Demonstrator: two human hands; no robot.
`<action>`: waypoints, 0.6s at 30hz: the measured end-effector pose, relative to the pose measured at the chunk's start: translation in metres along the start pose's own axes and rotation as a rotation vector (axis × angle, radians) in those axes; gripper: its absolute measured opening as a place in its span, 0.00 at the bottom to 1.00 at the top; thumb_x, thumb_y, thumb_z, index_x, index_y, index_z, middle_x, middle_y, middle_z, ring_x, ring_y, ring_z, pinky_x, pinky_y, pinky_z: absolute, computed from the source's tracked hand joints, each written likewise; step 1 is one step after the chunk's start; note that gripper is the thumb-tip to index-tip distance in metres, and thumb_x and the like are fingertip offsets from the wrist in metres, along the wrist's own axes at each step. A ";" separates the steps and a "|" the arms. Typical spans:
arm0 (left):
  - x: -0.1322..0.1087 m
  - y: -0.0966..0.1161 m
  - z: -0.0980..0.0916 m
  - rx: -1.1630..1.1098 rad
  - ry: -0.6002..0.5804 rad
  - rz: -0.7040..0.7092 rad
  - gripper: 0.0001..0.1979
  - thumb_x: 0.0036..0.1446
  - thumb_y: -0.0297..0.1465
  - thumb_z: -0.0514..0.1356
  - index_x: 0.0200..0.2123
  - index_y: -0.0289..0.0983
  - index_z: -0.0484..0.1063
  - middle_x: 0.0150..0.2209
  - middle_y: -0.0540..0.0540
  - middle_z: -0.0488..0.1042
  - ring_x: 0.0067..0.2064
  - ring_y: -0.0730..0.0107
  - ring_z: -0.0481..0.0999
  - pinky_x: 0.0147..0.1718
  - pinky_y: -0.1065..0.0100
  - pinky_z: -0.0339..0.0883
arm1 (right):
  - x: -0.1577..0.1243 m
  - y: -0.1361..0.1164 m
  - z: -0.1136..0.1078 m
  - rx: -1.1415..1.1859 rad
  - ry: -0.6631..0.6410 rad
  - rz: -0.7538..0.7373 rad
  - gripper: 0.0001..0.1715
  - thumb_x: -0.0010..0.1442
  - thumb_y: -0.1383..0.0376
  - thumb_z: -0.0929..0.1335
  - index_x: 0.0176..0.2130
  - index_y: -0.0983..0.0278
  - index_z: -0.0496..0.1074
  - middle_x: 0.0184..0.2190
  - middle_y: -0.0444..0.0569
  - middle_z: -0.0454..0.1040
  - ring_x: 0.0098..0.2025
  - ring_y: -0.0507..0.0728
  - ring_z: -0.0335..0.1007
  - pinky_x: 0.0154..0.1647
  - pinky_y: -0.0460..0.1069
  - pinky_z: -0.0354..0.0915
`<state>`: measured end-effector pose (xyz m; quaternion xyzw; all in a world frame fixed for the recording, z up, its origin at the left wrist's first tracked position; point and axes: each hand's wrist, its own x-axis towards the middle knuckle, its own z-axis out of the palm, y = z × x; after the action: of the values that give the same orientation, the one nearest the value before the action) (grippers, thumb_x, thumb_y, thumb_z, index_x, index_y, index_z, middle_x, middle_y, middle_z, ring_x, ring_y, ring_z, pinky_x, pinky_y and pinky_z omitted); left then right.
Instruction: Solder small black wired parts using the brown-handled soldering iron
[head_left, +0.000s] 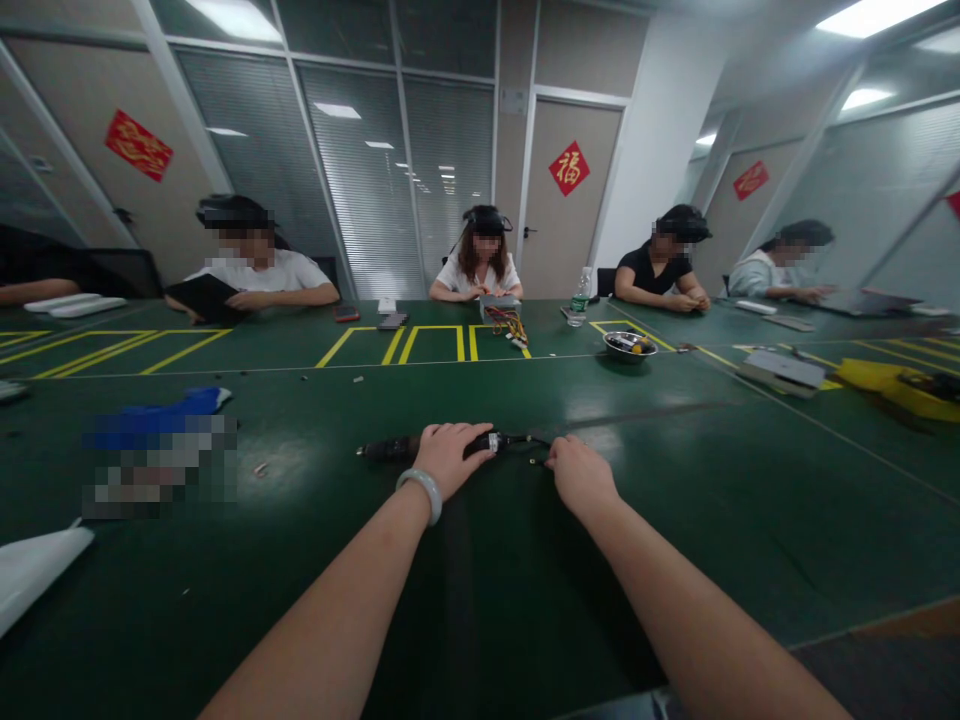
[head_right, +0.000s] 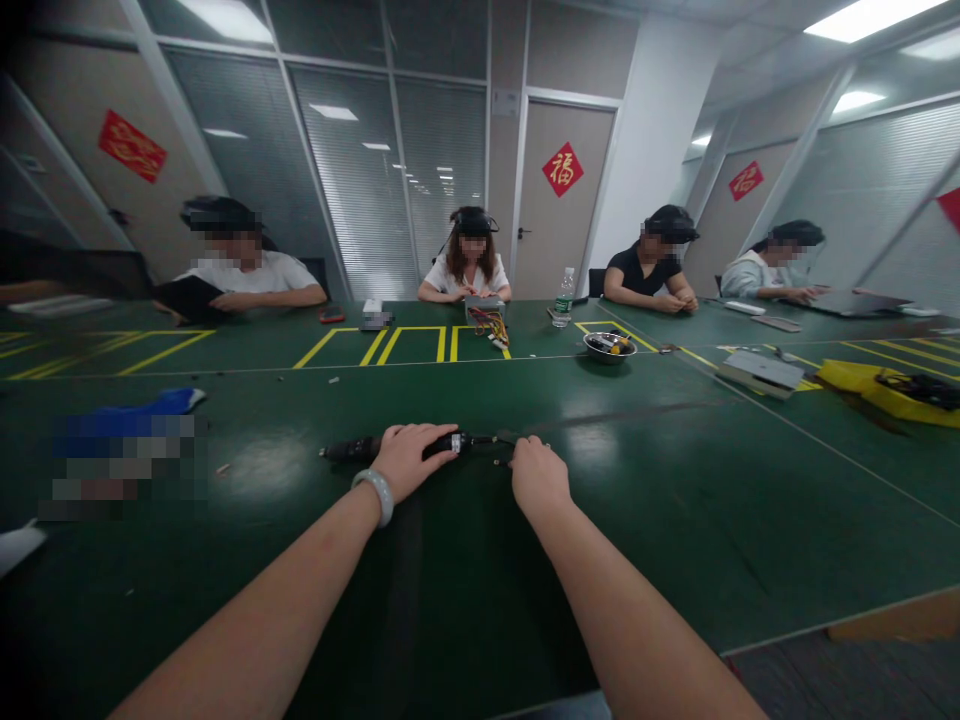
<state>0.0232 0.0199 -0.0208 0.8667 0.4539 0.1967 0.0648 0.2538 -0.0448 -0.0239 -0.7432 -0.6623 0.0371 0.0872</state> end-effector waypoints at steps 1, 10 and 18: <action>0.000 -0.003 -0.002 -0.007 -0.017 0.009 0.21 0.61 0.47 0.51 0.56 0.53 0.62 0.51 0.51 0.71 0.52 0.61 0.66 0.53 0.56 0.49 | 0.003 0.002 0.000 0.021 0.000 -0.001 0.07 0.62 0.64 0.63 0.37 0.63 0.70 0.40 0.53 0.69 0.41 0.59 0.67 0.38 0.51 0.60; -0.007 -0.021 -0.024 -0.038 -0.147 0.066 0.20 0.54 0.45 0.58 0.51 0.52 0.66 0.51 0.53 0.71 0.52 0.59 0.67 0.53 0.54 0.48 | 0.021 0.013 -0.006 0.244 0.228 -0.087 0.05 0.62 0.65 0.64 0.37 0.60 0.70 0.39 0.45 0.71 0.40 0.54 0.65 0.38 0.47 0.57; -0.007 0.016 -0.006 0.021 0.056 0.203 0.13 0.54 0.34 0.60 0.44 0.44 0.69 0.46 0.50 0.72 0.48 0.63 0.68 0.55 0.56 0.50 | 0.018 0.003 -0.002 0.272 0.166 -0.184 0.07 0.61 0.64 0.65 0.39 0.60 0.73 0.39 0.46 0.71 0.40 0.54 0.66 0.41 0.48 0.58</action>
<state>0.0295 0.0042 -0.0128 0.9031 0.3672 0.2216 0.0230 0.2592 -0.0271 -0.0216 -0.6613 -0.7071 0.0566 0.2441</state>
